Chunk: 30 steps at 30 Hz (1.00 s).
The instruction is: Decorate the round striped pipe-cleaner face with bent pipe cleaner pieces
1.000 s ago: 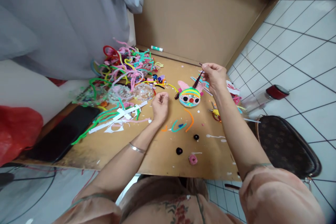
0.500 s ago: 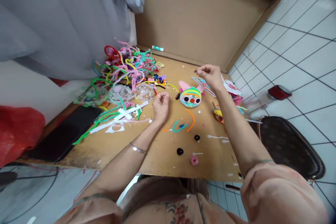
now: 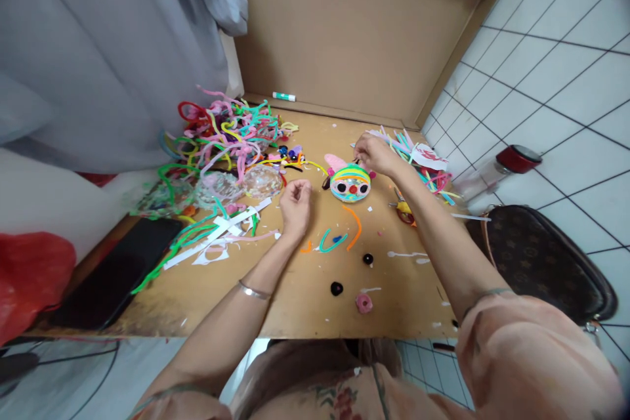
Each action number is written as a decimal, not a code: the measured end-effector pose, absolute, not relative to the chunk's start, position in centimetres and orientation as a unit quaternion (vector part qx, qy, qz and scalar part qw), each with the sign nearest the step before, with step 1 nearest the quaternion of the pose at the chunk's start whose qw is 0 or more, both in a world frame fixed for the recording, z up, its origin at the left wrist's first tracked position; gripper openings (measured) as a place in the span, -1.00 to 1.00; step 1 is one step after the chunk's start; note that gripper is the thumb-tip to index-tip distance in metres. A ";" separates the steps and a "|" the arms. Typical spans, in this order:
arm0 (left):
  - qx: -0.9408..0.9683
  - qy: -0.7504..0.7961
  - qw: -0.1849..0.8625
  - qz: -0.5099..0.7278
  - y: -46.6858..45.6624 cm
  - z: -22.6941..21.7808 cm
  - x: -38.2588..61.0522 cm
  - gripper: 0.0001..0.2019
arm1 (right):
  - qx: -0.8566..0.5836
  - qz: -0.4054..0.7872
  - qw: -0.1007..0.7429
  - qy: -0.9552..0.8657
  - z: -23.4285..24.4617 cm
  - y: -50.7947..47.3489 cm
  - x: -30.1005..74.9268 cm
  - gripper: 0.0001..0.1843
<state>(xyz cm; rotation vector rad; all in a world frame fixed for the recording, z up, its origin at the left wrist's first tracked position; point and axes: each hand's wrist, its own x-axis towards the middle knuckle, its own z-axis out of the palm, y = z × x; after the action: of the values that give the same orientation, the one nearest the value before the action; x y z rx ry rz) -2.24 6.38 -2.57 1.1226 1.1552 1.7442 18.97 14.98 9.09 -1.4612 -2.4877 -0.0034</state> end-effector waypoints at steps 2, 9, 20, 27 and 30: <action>0.440 0.452 0.371 0.682 6.4 -2.7 -2.2 -0.77 | -0.498 -0.006 0.097 -0.862 9.2 15.0 18.9 -0.72; 0.444 0.446 0.382 0.677 6.1 -2.6 -2.1 -0.71 | -0.481 -0.005 0.050 -0.875 10.0 14.5 18.5 -0.71; 0.453 0.444 0.383 0.671 5.9 -2.3 -2.0 -0.74 | -0.487 -0.018 0.061 -0.871 9.8 14.0 18.2 -0.73; 0.454 0.446 0.387 0.667 5.8 -2.3 -1.7 -0.75 | -0.522 -0.047 0.158 -0.837 9.2 13.9 18.5 -0.76; 0.453 0.444 0.399 0.663 5.6 -2.4 -1.4 -0.76 | -0.539 -0.038 0.237 -0.807 8.8 13.3 18.6 -0.81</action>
<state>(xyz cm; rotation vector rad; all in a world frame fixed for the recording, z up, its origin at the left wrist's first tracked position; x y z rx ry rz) -1.41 5.56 -2.37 1.1467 1.1238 1.6772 18.62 13.27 8.78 -1.4780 -2.2130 -0.1036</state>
